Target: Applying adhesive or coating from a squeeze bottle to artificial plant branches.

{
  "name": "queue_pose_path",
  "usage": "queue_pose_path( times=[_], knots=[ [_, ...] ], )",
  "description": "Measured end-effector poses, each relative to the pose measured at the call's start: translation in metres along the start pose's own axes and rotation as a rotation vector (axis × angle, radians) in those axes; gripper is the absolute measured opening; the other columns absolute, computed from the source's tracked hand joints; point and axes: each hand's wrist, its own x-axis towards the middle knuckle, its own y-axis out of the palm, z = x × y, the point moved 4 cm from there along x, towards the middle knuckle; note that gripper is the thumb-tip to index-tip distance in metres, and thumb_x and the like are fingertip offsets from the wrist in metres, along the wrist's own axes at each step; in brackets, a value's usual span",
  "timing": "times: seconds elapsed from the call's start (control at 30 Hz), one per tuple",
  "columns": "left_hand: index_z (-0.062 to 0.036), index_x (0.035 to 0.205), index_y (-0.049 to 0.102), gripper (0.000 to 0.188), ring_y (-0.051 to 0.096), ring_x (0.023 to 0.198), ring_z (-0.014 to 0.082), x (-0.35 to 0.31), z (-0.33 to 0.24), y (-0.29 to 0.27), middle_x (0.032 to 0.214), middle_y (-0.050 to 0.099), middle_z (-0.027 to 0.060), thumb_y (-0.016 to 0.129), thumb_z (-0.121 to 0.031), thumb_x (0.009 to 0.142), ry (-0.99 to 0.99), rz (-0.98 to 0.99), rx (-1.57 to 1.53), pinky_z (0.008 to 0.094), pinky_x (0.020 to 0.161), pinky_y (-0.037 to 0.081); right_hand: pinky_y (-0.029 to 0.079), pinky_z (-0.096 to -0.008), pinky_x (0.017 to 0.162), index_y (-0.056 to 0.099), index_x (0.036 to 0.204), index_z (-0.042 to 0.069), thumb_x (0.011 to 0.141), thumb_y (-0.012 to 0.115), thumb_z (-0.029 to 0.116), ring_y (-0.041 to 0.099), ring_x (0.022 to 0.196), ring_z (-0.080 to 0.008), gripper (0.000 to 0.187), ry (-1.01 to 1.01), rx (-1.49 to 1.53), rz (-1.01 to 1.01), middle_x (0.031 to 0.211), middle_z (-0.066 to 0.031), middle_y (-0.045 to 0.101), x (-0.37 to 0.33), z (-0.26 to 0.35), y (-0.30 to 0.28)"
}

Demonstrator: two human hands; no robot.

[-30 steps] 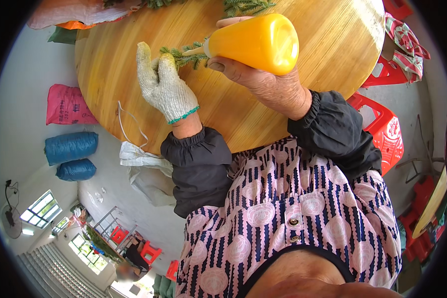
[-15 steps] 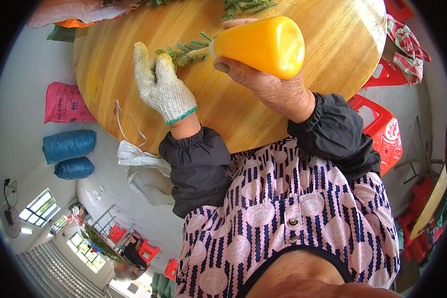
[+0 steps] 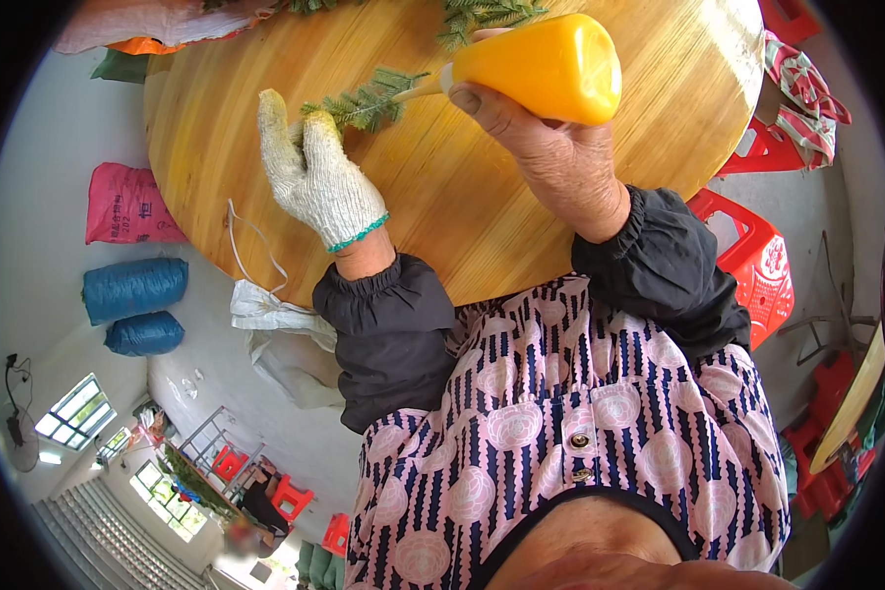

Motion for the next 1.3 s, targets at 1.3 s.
queue_pose_path(
  times=[1.3],
  knots=[
    [-0.0036, 0.136, 0.066, 0.047, 0.068, 0.108, 0.0273, -0.024, 0.004, 0.007, 0.115, 0.071, 0.0129, 0.065, 0.005, 0.09, 0.422, 0.215, 0.814, 0.0389, 0.098, 0.052, 0.057, -0.03, 0.074, 0.067, 0.117, -0.001, 0.091, 0.078, 0.013, 0.069, 0.082, -0.0168, 0.031, 0.099, 0.21, -0.074, 0.1, -0.0098, 0.073, 0.012, -0.006, -0.017]
  ],
)
